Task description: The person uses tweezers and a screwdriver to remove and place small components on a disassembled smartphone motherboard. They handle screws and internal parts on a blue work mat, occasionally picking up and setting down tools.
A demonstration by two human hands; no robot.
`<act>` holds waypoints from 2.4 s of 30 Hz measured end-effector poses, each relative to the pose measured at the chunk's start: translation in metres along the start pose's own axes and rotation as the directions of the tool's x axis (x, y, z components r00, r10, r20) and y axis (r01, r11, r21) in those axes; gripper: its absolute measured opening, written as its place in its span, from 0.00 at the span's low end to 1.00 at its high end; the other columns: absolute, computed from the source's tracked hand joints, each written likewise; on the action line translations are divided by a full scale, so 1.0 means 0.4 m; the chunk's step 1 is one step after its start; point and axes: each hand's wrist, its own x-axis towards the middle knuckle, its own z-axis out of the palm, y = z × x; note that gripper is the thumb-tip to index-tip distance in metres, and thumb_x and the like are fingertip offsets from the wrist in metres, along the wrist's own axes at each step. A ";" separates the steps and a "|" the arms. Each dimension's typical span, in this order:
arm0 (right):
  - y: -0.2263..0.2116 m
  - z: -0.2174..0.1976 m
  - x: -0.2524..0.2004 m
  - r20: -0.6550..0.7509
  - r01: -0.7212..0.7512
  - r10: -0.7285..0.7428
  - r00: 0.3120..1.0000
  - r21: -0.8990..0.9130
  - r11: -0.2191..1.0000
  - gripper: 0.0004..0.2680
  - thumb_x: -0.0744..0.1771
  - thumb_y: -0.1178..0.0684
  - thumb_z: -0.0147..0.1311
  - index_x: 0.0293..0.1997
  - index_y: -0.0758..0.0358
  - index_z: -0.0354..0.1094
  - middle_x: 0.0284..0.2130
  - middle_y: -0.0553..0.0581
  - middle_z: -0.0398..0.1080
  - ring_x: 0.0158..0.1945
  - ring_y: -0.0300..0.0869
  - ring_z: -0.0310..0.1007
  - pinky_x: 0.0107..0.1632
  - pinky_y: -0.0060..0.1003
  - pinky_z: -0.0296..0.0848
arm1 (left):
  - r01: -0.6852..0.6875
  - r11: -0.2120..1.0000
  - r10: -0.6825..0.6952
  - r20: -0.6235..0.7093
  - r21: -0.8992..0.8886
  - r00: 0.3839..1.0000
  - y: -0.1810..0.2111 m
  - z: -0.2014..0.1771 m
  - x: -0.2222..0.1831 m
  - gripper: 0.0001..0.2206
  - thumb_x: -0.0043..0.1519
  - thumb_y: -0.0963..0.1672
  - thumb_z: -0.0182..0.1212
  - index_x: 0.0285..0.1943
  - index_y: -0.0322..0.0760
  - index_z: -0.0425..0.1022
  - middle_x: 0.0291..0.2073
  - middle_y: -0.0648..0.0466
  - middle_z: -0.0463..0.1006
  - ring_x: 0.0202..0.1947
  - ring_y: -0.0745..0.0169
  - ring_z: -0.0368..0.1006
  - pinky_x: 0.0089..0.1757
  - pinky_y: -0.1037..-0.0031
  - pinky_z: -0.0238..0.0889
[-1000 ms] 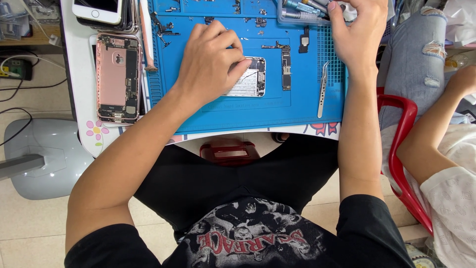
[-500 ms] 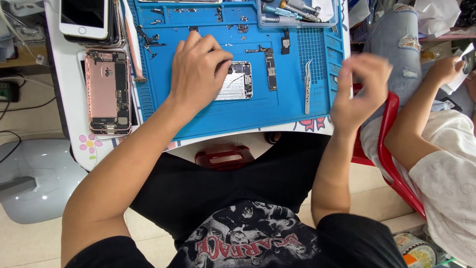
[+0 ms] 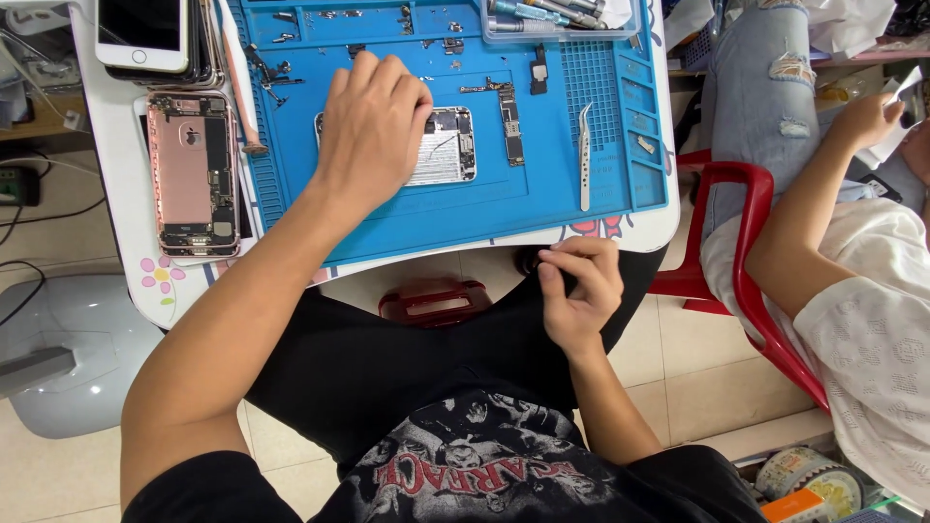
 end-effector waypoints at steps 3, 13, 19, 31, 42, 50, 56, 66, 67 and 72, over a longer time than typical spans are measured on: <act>-0.007 0.012 -0.013 0.023 -0.006 0.004 1.000 0.093 0.996 0.02 0.70 0.59 0.58 0.42 0.66 0.75 0.39 0.60 0.70 0.43 0.47 0.73 0.46 0.36 0.76 | 0.032 0.997 -0.030 0.025 -0.075 0.999 -0.005 -0.013 0.007 0.05 0.71 0.41 0.63 0.41 0.38 0.76 0.36 0.53 0.78 0.40 0.52 0.67 0.37 0.63 0.57; -0.048 0.066 0.024 0.179 -0.093 0.051 0.983 0.235 0.967 0.04 0.71 0.57 0.57 0.47 0.64 0.76 0.38 0.58 0.73 0.34 0.39 0.68 0.33 0.29 0.64 | 0.062 0.875 -0.110 -0.072 -0.481 0.991 0.029 -0.111 0.036 0.10 0.76 0.39 0.51 0.62 0.32 0.75 0.48 0.45 0.84 0.43 0.48 0.80 0.38 0.62 0.69; -0.107 0.117 0.135 0.299 -0.168 0.104 0.948 0.194 0.967 0.12 0.73 0.43 0.49 0.59 0.57 0.71 0.43 0.54 0.77 0.36 0.38 0.69 0.31 0.30 0.62 | 0.173 0.627 -0.402 -0.125 -0.760 0.907 0.106 -0.162 0.014 0.14 0.78 0.44 0.46 0.63 0.31 0.74 0.53 0.47 0.81 0.52 0.54 0.78 0.49 0.68 0.72; -0.058 0.147 0.236 0.230 -0.004 -0.043 0.972 0.198 0.980 0.02 0.70 0.62 0.63 0.44 0.60 0.78 0.31 0.53 0.78 0.31 0.46 0.74 0.31 0.35 0.70 | 0.109 0.102 -0.736 -0.001 -0.989 0.677 0.143 -0.084 -0.186 0.11 0.77 0.44 0.53 0.66 0.40 0.68 0.56 0.54 0.79 0.55 0.68 0.76 0.54 0.72 0.75; 0.003 0.191 0.381 0.417 0.196 -0.243 0.876 0.152 0.969 0.03 0.72 0.63 0.62 0.45 0.59 0.78 0.30 0.53 0.74 0.31 0.44 0.65 0.36 0.37 0.69 | 0.331 0.749 -0.426 -0.034 -0.574 0.904 0.022 -0.181 -0.155 0.19 0.63 0.35 0.68 0.64 0.37 0.76 0.42 0.41 0.83 0.42 0.41 0.82 0.42 0.59 0.76; 0.049 0.202 0.329 0.316 0.217 -0.205 0.926 -0.001 0.976 0.05 0.69 0.58 0.67 0.48 0.57 0.78 0.32 0.52 0.74 0.36 0.45 0.68 0.33 0.36 0.73 | 0.269 0.863 -0.202 0.197 -0.427 0.959 0.003 -0.193 -0.083 0.31 0.57 0.35 0.72 0.71 0.42 0.72 0.41 0.42 0.85 0.40 0.41 0.83 0.42 0.51 0.77; 0.041 0.185 0.319 0.216 0.191 -0.183 0.959 -0.015 0.981 0.13 0.69 0.55 0.69 0.60 0.56 0.74 0.40 0.53 0.74 0.44 0.43 0.67 0.35 0.31 0.71 | 0.068 0.946 -0.017 0.159 -0.318 0.987 -0.018 -0.206 -0.051 0.26 0.58 0.36 0.74 0.67 0.47 0.79 0.35 0.48 0.85 0.33 0.47 0.83 0.36 0.59 0.76; 0.078 -0.023 0.267 0.190 0.048 0.088 0.978 -0.613 0.789 0.08 0.68 0.49 0.74 0.43 0.56 0.79 0.30 0.50 0.73 0.38 0.42 0.66 0.40 0.33 0.67 | 0.071 0.945 0.031 0.302 -0.320 0.953 -0.021 -0.230 -0.039 0.31 0.53 0.45 0.80 0.69 0.44 0.78 0.45 0.41 0.85 0.39 0.39 0.83 0.37 0.55 0.76; 0.087 -0.029 0.256 0.194 0.015 0.131 0.972 -0.612 0.791 0.08 0.68 0.49 0.74 0.41 0.56 0.77 0.29 0.49 0.73 0.37 0.43 0.67 0.39 0.36 0.68 | 0.066 0.948 0.035 0.307 -0.311 0.951 -0.024 -0.223 -0.039 0.30 0.54 0.42 0.78 0.69 0.43 0.78 0.45 0.40 0.85 0.39 0.38 0.83 0.38 0.54 0.76; 0.083 -0.041 0.252 0.172 -0.139 0.301 0.938 -0.610 0.780 0.05 0.69 0.52 0.70 0.40 0.57 0.77 0.28 0.51 0.76 0.35 0.45 0.70 0.38 0.37 0.69 | 0.077 0.937 0.044 0.335 -0.340 0.941 -0.039 -0.180 -0.029 0.27 0.56 0.37 0.74 0.67 0.42 0.78 0.46 0.40 0.86 0.41 0.38 0.84 0.40 0.55 0.77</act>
